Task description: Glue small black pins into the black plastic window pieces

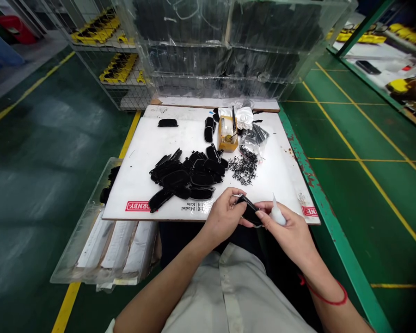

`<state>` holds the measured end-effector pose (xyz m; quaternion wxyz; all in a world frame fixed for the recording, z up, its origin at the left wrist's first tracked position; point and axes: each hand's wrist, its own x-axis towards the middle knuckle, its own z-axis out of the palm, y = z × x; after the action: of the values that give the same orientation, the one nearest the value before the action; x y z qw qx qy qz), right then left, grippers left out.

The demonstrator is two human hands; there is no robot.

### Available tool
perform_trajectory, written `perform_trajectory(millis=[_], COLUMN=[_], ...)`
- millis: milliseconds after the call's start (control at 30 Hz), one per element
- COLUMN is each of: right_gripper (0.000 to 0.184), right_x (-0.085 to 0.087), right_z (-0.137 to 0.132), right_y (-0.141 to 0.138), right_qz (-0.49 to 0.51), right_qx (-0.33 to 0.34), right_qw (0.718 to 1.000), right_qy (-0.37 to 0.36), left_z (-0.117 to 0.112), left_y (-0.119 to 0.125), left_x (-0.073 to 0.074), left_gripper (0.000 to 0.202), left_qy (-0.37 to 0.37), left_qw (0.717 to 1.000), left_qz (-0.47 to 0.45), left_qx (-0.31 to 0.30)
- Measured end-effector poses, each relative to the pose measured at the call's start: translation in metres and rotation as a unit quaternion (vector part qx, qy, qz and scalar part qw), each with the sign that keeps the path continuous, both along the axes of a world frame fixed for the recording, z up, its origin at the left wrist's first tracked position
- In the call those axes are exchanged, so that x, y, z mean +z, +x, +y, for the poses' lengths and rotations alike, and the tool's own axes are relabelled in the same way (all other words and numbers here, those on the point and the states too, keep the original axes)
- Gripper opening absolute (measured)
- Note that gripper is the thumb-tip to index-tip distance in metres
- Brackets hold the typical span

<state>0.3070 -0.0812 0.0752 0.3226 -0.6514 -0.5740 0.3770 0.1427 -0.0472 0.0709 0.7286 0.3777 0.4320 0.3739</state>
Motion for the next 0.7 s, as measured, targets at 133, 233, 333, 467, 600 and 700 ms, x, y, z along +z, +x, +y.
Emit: perform_trajectory(millis=[133, 233, 333, 467, 600, 700], right_gripper=[0.022, 0.02, 0.019, 0.018, 0.017, 0.016], right_x=[-0.002, -0.002, -0.002, -0.003, -0.005, -0.007], right_z=[-0.005, -0.008, -0.01, -0.013, -0.015, -0.017], right_y=[-0.007, -0.01, -0.011, -0.012, -0.014, -0.015], right_qz=[-0.046, -0.064, -0.075, -0.087, -0.096, -0.101], right_qx=[-0.02, -0.023, -0.022, -0.017, -0.013, -0.013], right_qw=[0.995, 0.992, 0.991, 0.987, 0.982, 0.973], right_qy=[0.081, 0.104, 0.112, 0.135, 0.164, 0.209], left_z=[0.0, 0.0, -0.001, -0.001, -0.001, -0.002], left_y=[0.003, 0.005, 0.006, 0.007, 0.008, 0.009], left_x=[0.001, 0.001, 0.002, 0.006, 0.01, 0.011], left_gripper=[0.024, 0.024, 0.023, 0.022, 0.022, 0.021], left_qy=[0.018, 0.015, 0.024, 0.031, 0.025, 0.029], left_qw=[0.999, 0.999, 0.998, 0.997, 0.997, 0.997], left_qz=[0.02, 0.022, 0.033, 0.042, 0.045, 0.044], left_qx=[0.035, 0.045, 0.05, 0.056, 0.059, 0.064])
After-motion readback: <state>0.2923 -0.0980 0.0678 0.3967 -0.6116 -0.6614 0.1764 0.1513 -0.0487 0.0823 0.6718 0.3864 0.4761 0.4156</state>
